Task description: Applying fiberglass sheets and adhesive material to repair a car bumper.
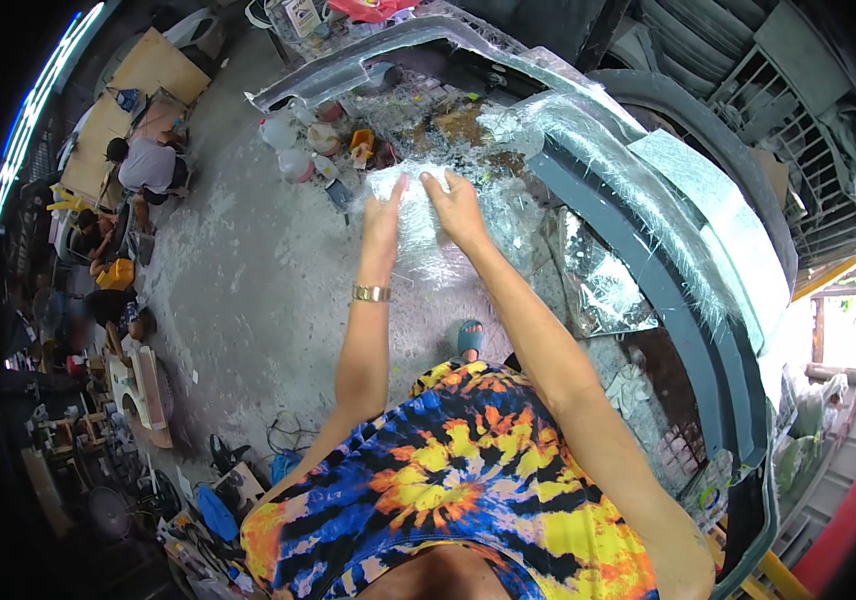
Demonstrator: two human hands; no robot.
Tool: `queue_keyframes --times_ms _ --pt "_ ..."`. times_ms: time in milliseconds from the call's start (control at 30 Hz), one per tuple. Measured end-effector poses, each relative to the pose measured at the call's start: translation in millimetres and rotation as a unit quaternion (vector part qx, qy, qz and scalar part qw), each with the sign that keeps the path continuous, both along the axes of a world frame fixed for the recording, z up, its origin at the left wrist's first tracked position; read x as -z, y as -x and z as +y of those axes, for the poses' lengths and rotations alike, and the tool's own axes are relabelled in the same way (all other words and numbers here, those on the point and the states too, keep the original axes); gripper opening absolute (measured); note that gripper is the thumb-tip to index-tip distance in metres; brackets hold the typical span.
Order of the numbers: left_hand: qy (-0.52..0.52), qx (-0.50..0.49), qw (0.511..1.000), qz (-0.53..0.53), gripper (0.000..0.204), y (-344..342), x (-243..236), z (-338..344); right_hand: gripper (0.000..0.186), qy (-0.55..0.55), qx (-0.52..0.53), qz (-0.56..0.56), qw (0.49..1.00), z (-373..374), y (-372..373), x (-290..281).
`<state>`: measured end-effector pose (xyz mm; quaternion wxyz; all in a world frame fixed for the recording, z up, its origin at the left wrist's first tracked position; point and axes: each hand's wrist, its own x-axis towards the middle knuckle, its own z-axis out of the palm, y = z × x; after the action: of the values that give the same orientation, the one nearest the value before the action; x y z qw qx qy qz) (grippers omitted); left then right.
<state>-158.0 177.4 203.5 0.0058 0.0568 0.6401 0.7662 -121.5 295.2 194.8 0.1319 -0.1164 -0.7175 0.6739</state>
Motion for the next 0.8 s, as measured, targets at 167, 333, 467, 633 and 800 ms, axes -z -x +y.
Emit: queue_keyframes --times_ms 167,333,467,633,800 --pt "0.232 -0.024 0.972 0.021 0.051 -16 29 13 0.048 -0.034 0.067 -0.010 0.997 -1 9 28" --pt "0.114 -0.144 0.982 0.031 0.040 -29 35 43 0.041 0.000 0.121 -0.018 0.993 -16 10 23" --pt "-0.193 -0.155 0.962 -0.118 0.032 -25 21 39 0.039 0.577 0.233 -0.025 0.782 -26 20 -4" --pt "-0.118 -0.076 0.974 -0.180 0.039 9 18 -20 0.035 0.184 -0.039 -0.110 0.976 -9 -6 -2" --pt "0.099 0.182 0.977 -0.046 0.035 -12 3 -23 0.043 0.003 0.041 -0.011 0.999 -1 -2 43"
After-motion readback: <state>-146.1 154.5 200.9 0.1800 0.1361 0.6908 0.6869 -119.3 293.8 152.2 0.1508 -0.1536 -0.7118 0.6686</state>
